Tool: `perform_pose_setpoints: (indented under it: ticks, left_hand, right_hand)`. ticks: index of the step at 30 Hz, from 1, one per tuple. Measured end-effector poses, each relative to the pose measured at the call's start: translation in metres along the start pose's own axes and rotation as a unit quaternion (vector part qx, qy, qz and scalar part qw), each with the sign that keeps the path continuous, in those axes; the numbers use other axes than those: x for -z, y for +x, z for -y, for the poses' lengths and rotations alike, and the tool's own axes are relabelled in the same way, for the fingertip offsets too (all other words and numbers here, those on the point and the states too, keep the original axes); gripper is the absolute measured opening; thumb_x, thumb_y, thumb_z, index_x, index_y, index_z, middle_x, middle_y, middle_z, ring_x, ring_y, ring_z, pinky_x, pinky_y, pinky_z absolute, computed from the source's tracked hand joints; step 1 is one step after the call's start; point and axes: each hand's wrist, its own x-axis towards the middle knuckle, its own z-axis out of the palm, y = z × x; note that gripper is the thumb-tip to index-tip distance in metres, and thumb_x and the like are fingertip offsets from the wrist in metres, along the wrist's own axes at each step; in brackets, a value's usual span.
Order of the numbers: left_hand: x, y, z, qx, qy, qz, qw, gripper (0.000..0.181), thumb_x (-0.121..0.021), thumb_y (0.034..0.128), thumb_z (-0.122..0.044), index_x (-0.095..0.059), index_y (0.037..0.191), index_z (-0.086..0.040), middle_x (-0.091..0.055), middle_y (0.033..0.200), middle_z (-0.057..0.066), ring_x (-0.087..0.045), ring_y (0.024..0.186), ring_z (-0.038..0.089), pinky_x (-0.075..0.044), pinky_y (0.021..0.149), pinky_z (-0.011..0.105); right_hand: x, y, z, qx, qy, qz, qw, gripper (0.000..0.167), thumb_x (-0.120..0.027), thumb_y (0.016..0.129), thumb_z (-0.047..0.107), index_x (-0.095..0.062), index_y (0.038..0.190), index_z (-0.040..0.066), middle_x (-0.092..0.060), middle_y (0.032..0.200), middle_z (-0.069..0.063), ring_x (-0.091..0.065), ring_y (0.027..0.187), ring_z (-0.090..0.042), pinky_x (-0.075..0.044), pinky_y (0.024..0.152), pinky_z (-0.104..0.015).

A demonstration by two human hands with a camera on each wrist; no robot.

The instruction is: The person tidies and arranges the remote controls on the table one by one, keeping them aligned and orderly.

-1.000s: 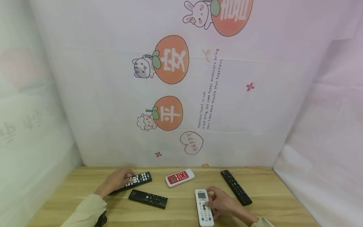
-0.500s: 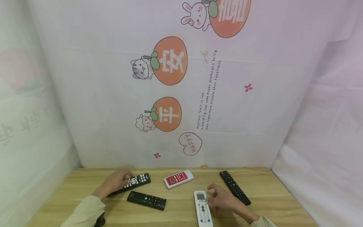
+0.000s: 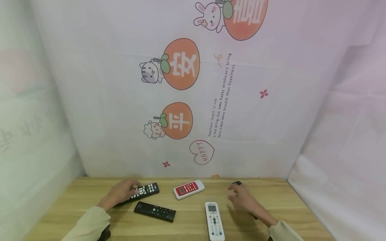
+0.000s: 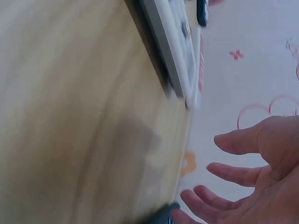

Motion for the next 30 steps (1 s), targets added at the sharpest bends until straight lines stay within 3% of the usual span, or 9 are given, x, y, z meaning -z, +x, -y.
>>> perform_pose_setpoints:
  ticks: [7,9,15,22,25,27,30]
  left_hand:
    - [-0.005,0.000,0.000,0.003,-0.001,-0.009,1.0000,0.023,-0.076,0.0940,-0.015,-0.075,0.116,-0.010,-0.074,0.107,0.013,-0.071,0.097,0.032,-0.058,0.086,0.057]
    - [-0.005,0.000,0.000,0.002,-0.002,-0.011,0.9999,0.023,-0.076,0.0942,-0.015,-0.075,0.116,-0.010,-0.074,0.107,0.013,-0.070,0.096,0.031,-0.058,0.085,0.057]
    - [0.000,0.000,0.000,-0.006,-0.004,-0.007,0.9999,0.022,-0.075,0.0949,-0.015,-0.074,0.116,-0.008,-0.073,0.107,0.013,-0.069,0.094,0.030,-0.059,0.082,0.054]
    - [0.001,0.000,-0.001,-0.008,-0.007,-0.001,0.9999,0.022,-0.075,0.0953,-0.015,-0.074,0.117,-0.008,-0.073,0.106,0.013,-0.069,0.093,0.030,-0.059,0.082,0.055]
    - [-0.001,0.002,0.000,-0.007,-0.012,0.002,0.9999,0.022,-0.075,0.0954,-0.015,-0.075,0.117,-0.009,-0.073,0.105,0.012,-0.068,0.092,0.028,-0.058,0.081,0.054]
    - [-0.002,0.002,0.001,-0.008,-0.012,0.002,0.9999,0.022,-0.075,0.0953,-0.015,-0.075,0.117,-0.009,-0.073,0.103,0.010,-0.068,0.091,0.026,-0.058,0.079,0.052]
    - [-0.001,0.001,0.001,-0.010,-0.009,0.000,0.9999,0.022,-0.076,0.0949,-0.014,-0.075,0.116,-0.009,-0.073,0.102,0.010,-0.067,0.090,0.026,-0.058,0.078,0.052]
  right_hand:
    - [0.019,0.015,-0.023,0.062,-0.036,-0.035,0.9968,0.033,-0.072,0.091,0.000,-0.064,0.119,-0.017,-0.067,0.116,-0.034,-0.064,0.110,-0.051,-0.056,0.092,-0.061]
    - [0.022,0.016,-0.026,0.061,-0.043,-0.040,0.9964,0.035,-0.072,0.091,0.000,-0.063,0.120,-0.018,-0.067,0.117,-0.034,-0.063,0.111,-0.053,-0.055,0.094,-0.063]
    - [0.024,0.017,-0.032,0.015,-0.066,-0.035,0.9971,0.038,-0.072,0.094,0.005,-0.061,0.125,-0.014,-0.063,0.124,-0.031,-0.058,0.115,-0.051,-0.054,0.092,-0.064]
    - [0.034,0.023,-0.045,0.012,-0.061,-0.021,0.9978,0.042,-0.074,0.092,0.005,-0.060,0.126,-0.017,-0.061,0.127,-0.040,-0.062,0.111,-0.055,-0.057,0.090,-0.063]
    - [0.041,0.027,-0.050,-0.007,-0.060,-0.002,0.9982,0.048,-0.076,0.091,0.006,-0.058,0.129,-0.016,-0.058,0.129,-0.043,-0.061,0.113,-0.057,-0.058,0.087,-0.061]
    - [0.043,0.031,-0.051,-0.028,-0.053,0.014,0.9981,0.052,-0.078,0.090,0.007,-0.056,0.133,-0.014,-0.061,0.122,-0.041,-0.066,0.103,-0.050,-0.061,0.075,-0.052]
    - [0.044,0.035,-0.051,-0.066,-0.028,0.042,0.9966,0.058,-0.078,0.090,0.007,-0.053,0.139,-0.012,-0.063,0.118,-0.036,-0.068,0.091,-0.036,-0.062,0.070,-0.046]
